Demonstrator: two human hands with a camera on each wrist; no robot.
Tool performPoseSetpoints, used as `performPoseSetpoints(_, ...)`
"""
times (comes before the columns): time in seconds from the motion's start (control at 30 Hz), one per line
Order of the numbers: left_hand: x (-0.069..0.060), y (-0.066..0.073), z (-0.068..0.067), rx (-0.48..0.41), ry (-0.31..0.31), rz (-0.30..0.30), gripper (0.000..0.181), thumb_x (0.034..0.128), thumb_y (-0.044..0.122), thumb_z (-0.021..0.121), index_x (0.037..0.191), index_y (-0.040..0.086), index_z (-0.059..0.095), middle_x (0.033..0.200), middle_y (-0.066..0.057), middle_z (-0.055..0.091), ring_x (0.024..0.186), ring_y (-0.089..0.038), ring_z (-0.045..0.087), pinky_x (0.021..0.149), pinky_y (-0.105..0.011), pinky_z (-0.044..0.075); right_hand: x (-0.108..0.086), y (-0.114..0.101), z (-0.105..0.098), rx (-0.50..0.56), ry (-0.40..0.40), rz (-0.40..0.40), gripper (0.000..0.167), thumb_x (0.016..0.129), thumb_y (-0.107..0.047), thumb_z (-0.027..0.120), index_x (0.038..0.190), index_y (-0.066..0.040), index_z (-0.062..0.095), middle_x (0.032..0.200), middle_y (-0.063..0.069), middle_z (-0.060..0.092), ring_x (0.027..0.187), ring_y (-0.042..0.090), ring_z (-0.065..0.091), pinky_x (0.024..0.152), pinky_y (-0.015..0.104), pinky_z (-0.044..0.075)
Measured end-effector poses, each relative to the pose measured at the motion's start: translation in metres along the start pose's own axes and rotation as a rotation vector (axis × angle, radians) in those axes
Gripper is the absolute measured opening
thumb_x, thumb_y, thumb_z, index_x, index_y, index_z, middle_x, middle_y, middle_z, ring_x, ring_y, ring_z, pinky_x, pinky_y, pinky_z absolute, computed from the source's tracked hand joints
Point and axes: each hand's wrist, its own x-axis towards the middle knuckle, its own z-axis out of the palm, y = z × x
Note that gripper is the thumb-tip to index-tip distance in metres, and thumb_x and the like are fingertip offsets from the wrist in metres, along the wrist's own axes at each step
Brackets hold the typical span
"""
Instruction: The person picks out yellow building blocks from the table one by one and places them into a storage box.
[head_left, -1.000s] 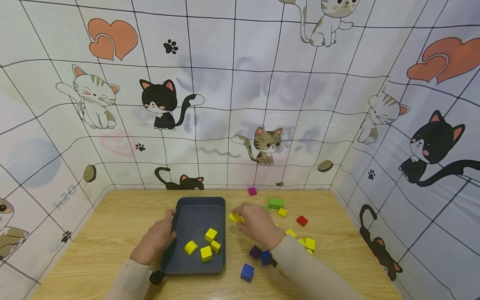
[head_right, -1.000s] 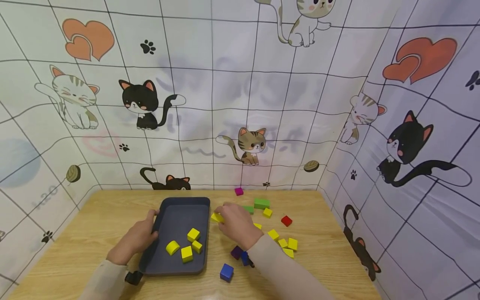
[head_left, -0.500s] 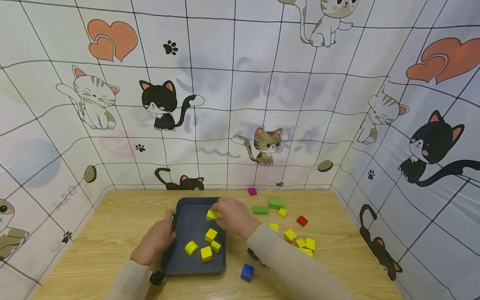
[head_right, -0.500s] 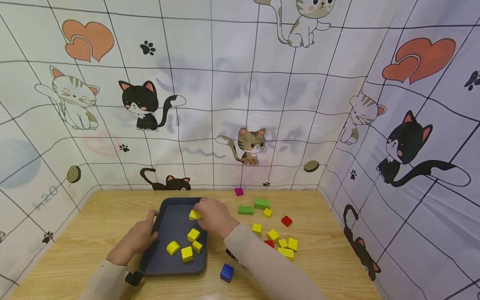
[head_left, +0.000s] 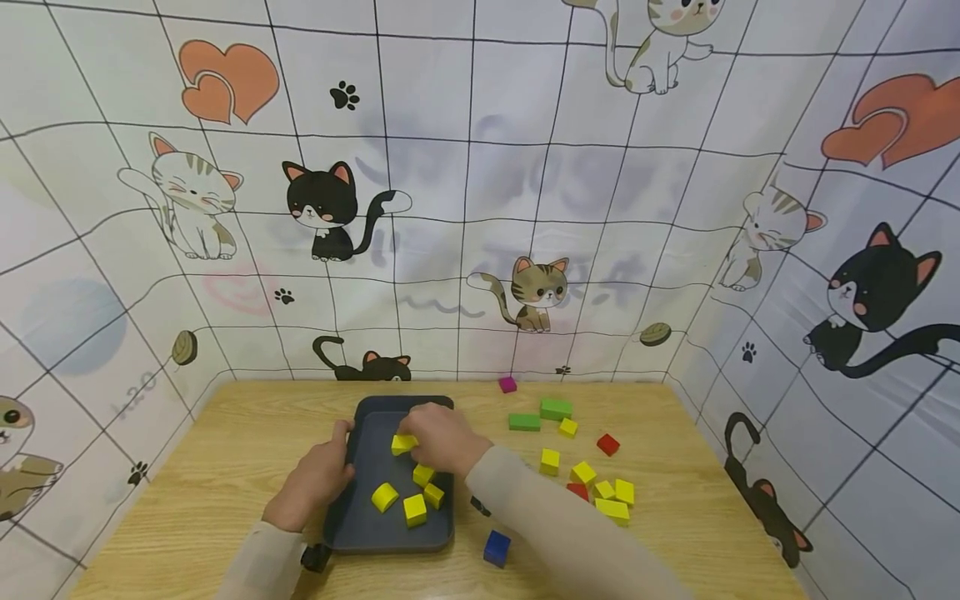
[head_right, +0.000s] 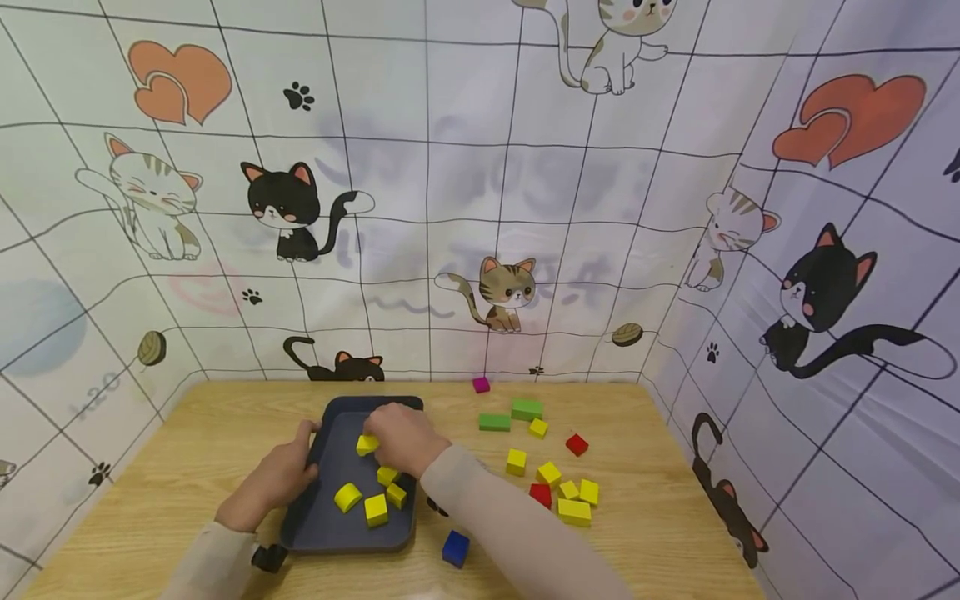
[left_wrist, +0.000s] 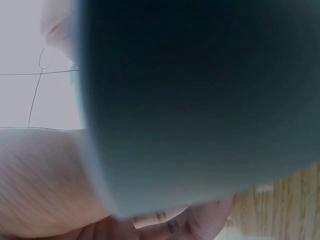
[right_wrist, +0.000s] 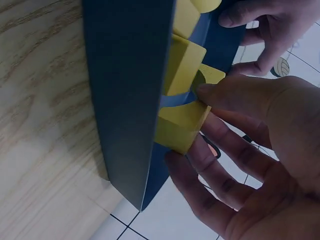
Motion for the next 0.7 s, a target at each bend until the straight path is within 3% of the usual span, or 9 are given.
performPoseSetpoints(0.37,0.000,0.000,0.000,-0.007,0.005,-0.003,0.067,0.1003,-0.004,0.071,0.160,-0.005,0.040,0.073,-0.008,0.061,0.061,-0.022,0.053,0.059,-0.036,0.045,0.001,0.003,0.003,-0.013,-0.004,0.016,0.035,0.102,-0.020,0.090,0.137,-0.022,0.087,0.132,-0.006,0.085,0.119,0.010,0.079,0.098,0.026,0.068)
performPoseSetpoints(0.7,0.000,0.002,-0.002,0.003,0.005,-0.012,0.067,0.1014,-0.003,0.072,0.161,-0.006,0.040,0.081,-0.011,0.067,0.064,-0.023,0.057,0.060,-0.038,0.048,-0.019,0.013,-0.007,0.051,0.040,0.074,0.036,0.103,-0.023,0.089,0.139,-0.023,0.086,0.130,-0.002,0.081,0.108,0.013,0.075,0.082,0.025,0.064)
